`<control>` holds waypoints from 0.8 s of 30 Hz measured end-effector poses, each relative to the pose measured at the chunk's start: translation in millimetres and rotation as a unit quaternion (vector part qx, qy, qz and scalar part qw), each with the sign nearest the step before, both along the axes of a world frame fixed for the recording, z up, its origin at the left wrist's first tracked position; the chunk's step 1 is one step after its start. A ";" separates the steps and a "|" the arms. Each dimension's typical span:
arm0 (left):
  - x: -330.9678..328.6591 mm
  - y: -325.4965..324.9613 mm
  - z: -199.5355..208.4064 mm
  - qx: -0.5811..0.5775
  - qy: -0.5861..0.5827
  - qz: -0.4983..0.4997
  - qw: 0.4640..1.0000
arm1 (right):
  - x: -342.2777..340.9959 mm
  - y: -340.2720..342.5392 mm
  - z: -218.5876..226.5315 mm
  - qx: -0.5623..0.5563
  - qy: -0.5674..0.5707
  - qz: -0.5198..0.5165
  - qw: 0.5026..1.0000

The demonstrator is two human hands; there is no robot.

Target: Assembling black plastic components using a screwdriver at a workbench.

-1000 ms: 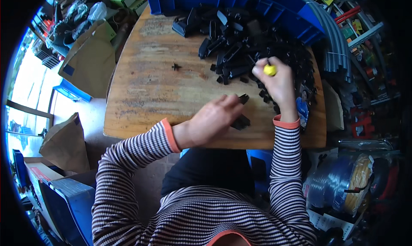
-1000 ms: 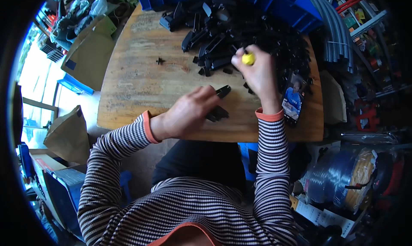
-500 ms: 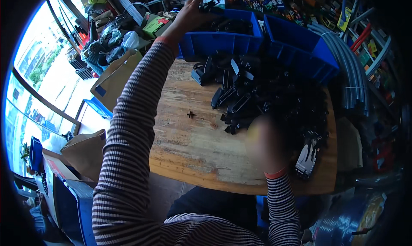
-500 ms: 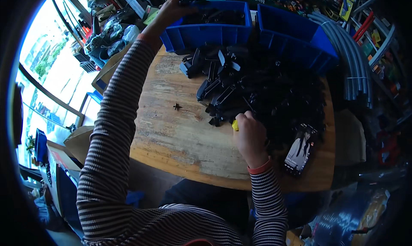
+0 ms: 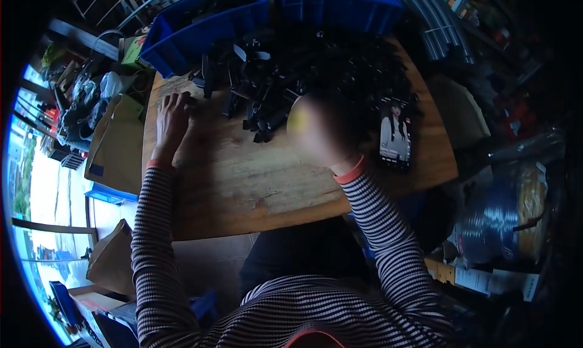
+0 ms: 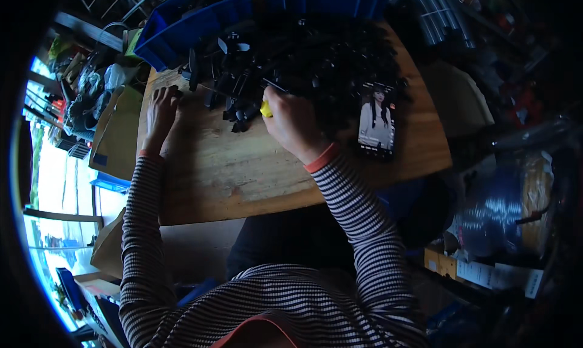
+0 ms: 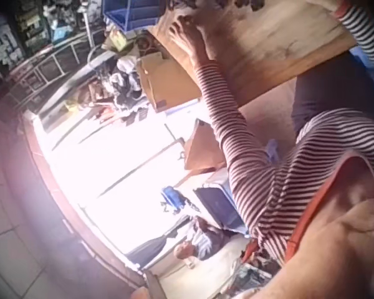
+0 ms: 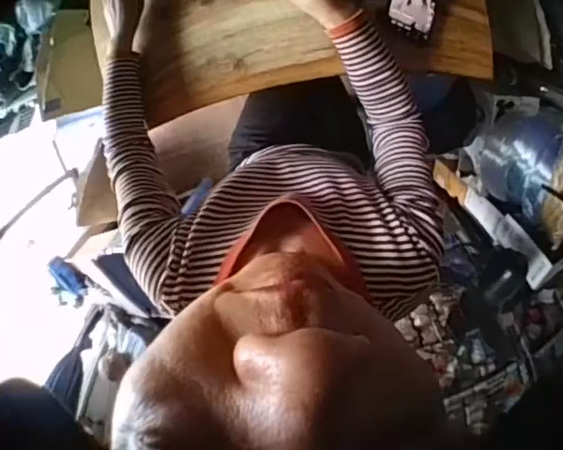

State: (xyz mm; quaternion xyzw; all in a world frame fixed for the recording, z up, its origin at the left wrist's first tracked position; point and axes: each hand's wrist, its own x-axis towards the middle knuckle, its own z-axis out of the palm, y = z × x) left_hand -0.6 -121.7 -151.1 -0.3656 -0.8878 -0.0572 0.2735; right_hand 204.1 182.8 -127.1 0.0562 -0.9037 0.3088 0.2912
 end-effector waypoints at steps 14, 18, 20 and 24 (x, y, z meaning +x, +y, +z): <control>191.3 104.1 15.9 0.071 -0.146 -0.310 0.937 | 25.3 3.3 17.0 -0.054 0.058 0.000 0.997; 199.2 105.5 17.2 0.093 -0.191 -0.301 0.930 | 41.6 0.6 21.1 -0.061 0.040 0.023 0.997; 199.5 108.9 18.0 0.103 -0.226 -0.297 0.922 | 48.4 4.6 23.5 -0.072 0.015 0.035 0.997; 196.7 115.5 21.7 0.239 -0.368 -0.264 0.859 | 45.8 -3.0 20.2 -0.069 -0.002 0.046 0.997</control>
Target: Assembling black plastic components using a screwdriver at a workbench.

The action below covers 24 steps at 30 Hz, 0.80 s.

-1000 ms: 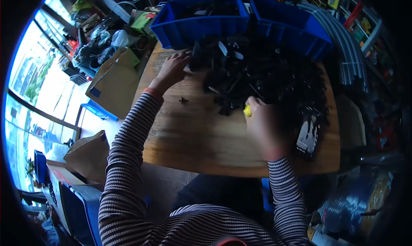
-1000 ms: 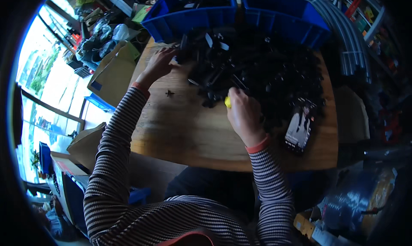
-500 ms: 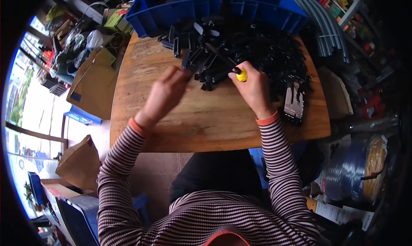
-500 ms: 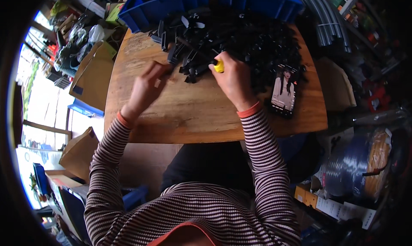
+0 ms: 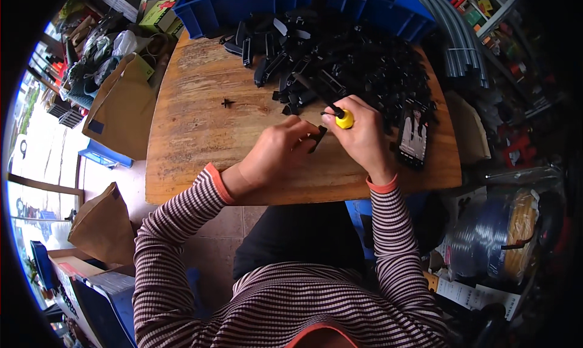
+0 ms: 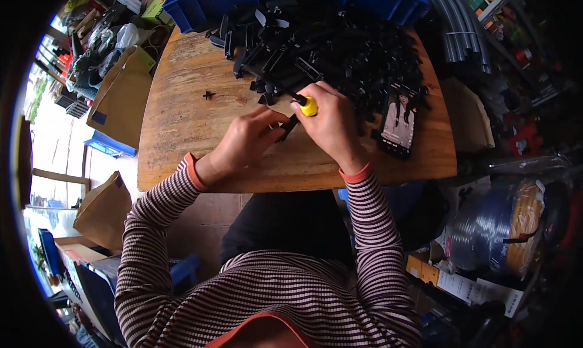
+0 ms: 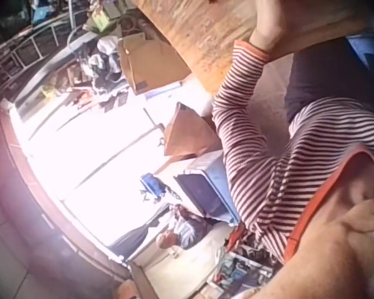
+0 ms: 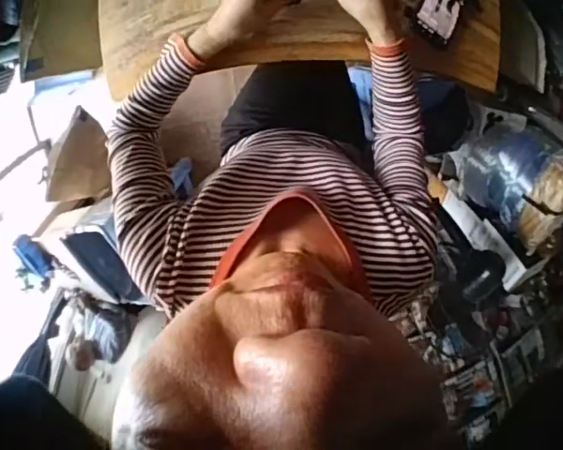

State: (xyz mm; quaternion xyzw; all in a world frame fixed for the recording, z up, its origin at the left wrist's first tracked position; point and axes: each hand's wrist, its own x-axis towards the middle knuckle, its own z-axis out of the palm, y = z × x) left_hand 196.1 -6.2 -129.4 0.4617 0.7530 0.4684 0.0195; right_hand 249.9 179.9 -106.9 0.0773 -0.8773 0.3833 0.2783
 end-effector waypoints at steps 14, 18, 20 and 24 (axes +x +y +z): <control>-11.4 -17.9 6.9 -0.067 0.077 0.049 0.994 | -3.2 -3.6 -7.2 0.026 -0.040 0.015 0.999; -2.5 -14.3 2.0 -0.053 0.072 -0.035 0.995 | -3.5 -2.1 -7.7 0.021 -0.037 0.011 0.999; 1.6 -8.2 3.6 -0.063 0.011 -0.017 0.998 | -3.3 -0.8 -7.0 0.009 -0.029 0.007 1.000; 3.4 -5.3 10.6 -0.086 -0.068 -0.018 0.994 | 1.3 9.1 -10.6 0.014 -0.041 -0.002 0.999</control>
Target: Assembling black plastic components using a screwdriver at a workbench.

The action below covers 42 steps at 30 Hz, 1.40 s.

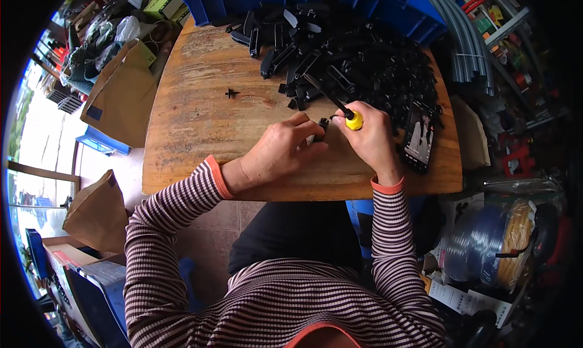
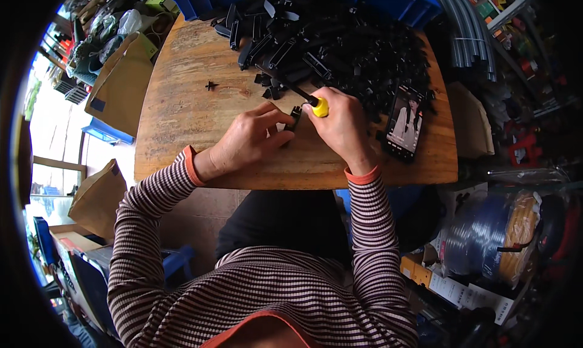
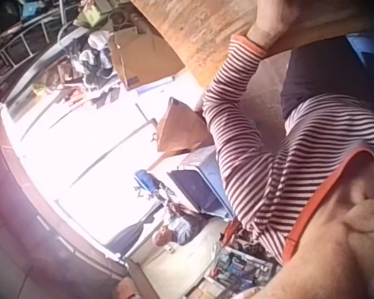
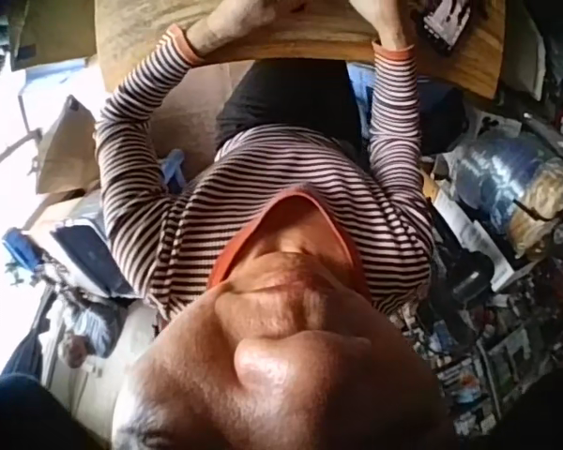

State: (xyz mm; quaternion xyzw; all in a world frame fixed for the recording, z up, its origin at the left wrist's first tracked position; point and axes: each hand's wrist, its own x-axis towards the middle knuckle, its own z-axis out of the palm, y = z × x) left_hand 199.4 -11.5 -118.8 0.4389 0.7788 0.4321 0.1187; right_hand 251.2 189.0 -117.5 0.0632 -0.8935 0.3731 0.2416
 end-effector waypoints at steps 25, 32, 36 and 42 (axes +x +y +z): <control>-8.2 -9.0 -25.0 0.052 0.420 -0.127 0.897 | -11.2 -12.4 14.0 0.149 -0.111 0.110 0.976; -8.8 -12.3 -16.5 0.009 0.354 -0.178 0.918 | -27.8 -26.1 58.0 -0.349 0.117 0.091 0.925; -9.0 -13.6 -21.5 0.035 0.346 -0.160 0.924 | -47.3 -50.7 15.2 -0.299 0.013 0.105 0.949; -15.6 -7.2 -15.6 0.026 0.396 -0.174 0.901 | -24.2 -0.3 47.7 -0.228 0.070 -0.046 0.970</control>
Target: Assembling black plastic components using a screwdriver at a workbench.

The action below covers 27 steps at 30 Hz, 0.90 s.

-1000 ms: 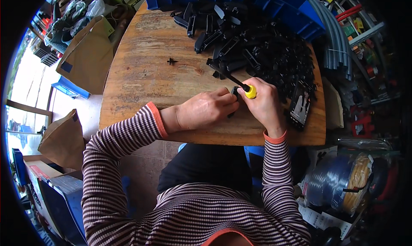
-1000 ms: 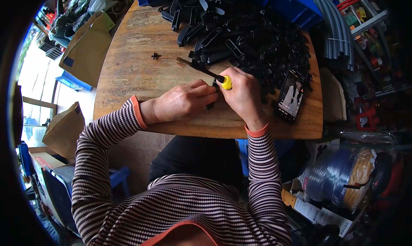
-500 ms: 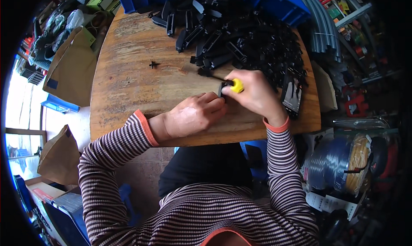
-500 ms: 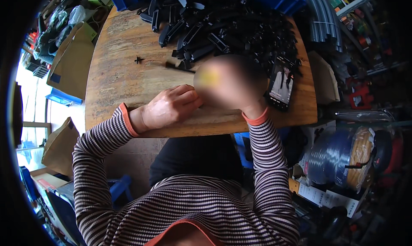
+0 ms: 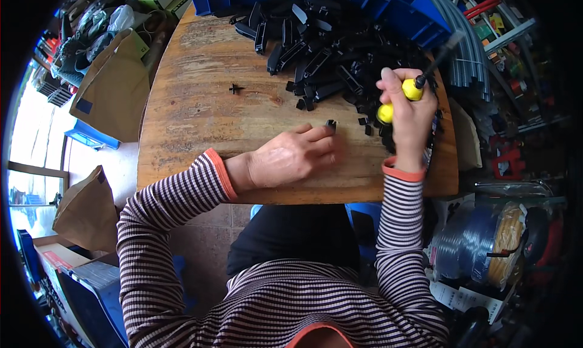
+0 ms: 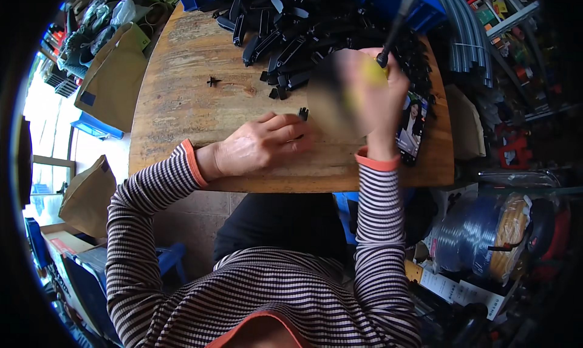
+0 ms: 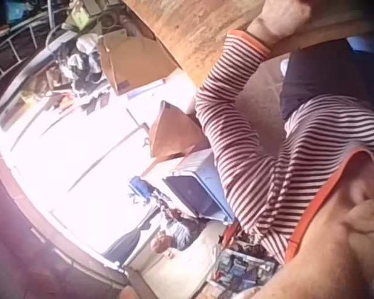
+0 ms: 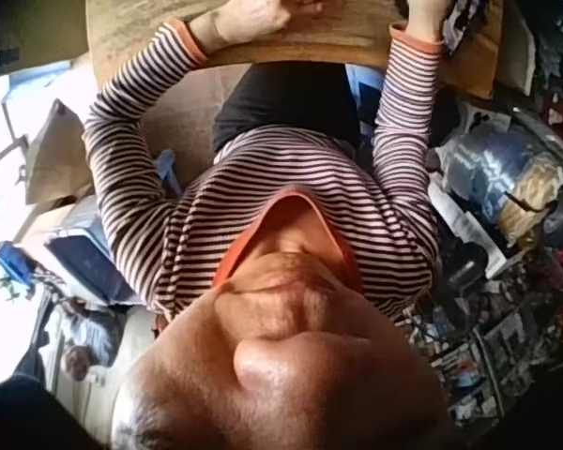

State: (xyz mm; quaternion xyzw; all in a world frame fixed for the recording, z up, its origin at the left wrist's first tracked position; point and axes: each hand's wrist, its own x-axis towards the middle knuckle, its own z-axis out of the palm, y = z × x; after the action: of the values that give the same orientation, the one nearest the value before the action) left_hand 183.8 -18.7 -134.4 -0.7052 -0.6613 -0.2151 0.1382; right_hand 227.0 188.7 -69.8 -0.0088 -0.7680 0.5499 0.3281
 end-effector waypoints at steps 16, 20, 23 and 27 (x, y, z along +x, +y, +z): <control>-106.7 -10.6 2.7 0.072 -0.167 0.410 0.894 | 41.1 13.7 -33.2 0.377 -0.275 -0.005 0.884; -121.3 -27.6 5.7 0.045 -0.171 0.443 0.879 | 38.8 14.9 -36.8 0.394 -0.263 -0.006 0.881; -105.7 -30.5 10.3 0.105 -0.086 0.418 0.898 | 34.0 17.6 -41.7 0.405 -0.207 -0.049 0.889; -37.3 -12.1 13.0 0.124 0.038 0.243 0.961 | 30.9 10.6 -32.6 0.272 -0.068 -0.041 0.959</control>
State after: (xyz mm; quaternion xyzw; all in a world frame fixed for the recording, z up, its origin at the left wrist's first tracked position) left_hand 146.6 -30.8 -121.4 -0.5085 -0.7748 -0.2284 0.2982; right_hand 257.9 199.3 -102.4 0.0120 -0.9081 0.3046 0.2872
